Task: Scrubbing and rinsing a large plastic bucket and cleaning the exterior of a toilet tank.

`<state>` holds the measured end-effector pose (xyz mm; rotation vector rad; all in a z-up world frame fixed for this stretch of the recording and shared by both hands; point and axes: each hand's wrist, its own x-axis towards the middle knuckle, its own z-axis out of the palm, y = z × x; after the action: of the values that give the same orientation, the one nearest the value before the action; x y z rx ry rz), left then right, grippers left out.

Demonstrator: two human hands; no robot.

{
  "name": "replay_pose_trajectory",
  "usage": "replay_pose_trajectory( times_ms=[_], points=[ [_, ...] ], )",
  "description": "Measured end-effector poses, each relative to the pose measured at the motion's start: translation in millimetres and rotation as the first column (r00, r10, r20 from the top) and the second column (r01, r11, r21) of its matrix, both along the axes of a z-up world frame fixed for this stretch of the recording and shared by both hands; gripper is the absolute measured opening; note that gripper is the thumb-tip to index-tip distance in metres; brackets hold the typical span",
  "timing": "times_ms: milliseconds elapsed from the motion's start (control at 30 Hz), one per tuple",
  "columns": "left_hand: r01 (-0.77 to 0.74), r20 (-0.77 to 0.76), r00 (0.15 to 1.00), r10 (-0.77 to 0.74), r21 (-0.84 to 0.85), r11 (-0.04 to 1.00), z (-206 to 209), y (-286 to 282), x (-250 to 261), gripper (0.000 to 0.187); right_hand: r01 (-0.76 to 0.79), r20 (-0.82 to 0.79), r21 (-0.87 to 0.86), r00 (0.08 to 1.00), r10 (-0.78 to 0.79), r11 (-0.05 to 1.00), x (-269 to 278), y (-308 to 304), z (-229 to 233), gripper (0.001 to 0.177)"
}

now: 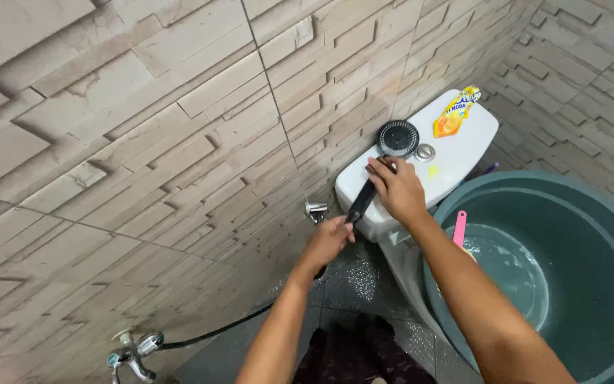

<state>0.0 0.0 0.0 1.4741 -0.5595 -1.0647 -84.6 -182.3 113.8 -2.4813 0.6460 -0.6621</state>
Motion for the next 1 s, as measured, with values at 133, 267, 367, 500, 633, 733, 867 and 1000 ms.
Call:
replay_pose_trajectory(
  times_ms=[133,267,367,500,633,733,867,1000],
  points=[
    [-0.034,0.208,0.977,0.039,-0.027,0.999,-59.3,-29.2,14.2,0.024,0.035,-0.075,-0.14,0.996,-0.046,0.989,8.0,21.4,-12.8,0.036],
    [-0.203,0.413,0.896,0.159,0.065,0.977,-88.8,-59.7,7.8,0.024,-0.237,0.006,-0.171,0.97,0.242,0.956,2.7,19.4,-21.7,0.048],
    [-0.218,0.262,0.946,0.191,0.075,0.973,-49.5,-82.5,-3.5,0.026,-0.129,-0.151,-0.259,0.984,0.091,0.957,11.8,-23.2,-22.1,0.05],
    [-0.272,0.417,0.889,0.19,0.148,0.951,20.3,-83.8,-17.0,0.029,0.022,-0.141,-0.398,0.986,-0.085,0.917,18.5,-65.6,-29.5,0.046],
    [-0.189,0.574,0.81,0.119,0.063,0.98,-14.9,-75.1,-9.9,0.033,0.04,-0.13,-0.477,0.985,-0.116,0.878,26.5,-81.4,-30.4,0.047],
    [-0.169,0.511,0.859,0.02,0.246,0.954,2.4,-73.4,-6.5,0.038,0.093,-0.106,-0.407,0.983,-0.148,0.909,29.6,-67.7,-34.8,0.05],
    [-0.15,0.587,0.809,-0.004,0.213,0.965,6.0,-78.8,-4.2,0.041,0.064,-0.14,-0.012,0.988,-0.065,0.998,7.2,-24.4,-50.7,0.036],
    [-0.178,0.622,0.783,-0.019,0.254,0.951,-14.6,-81.5,-3.7,0.044,-0.162,-0.15,-0.237,0.98,0.128,0.958,6.3,-15.7,-30.6,0.049]
  ],
)
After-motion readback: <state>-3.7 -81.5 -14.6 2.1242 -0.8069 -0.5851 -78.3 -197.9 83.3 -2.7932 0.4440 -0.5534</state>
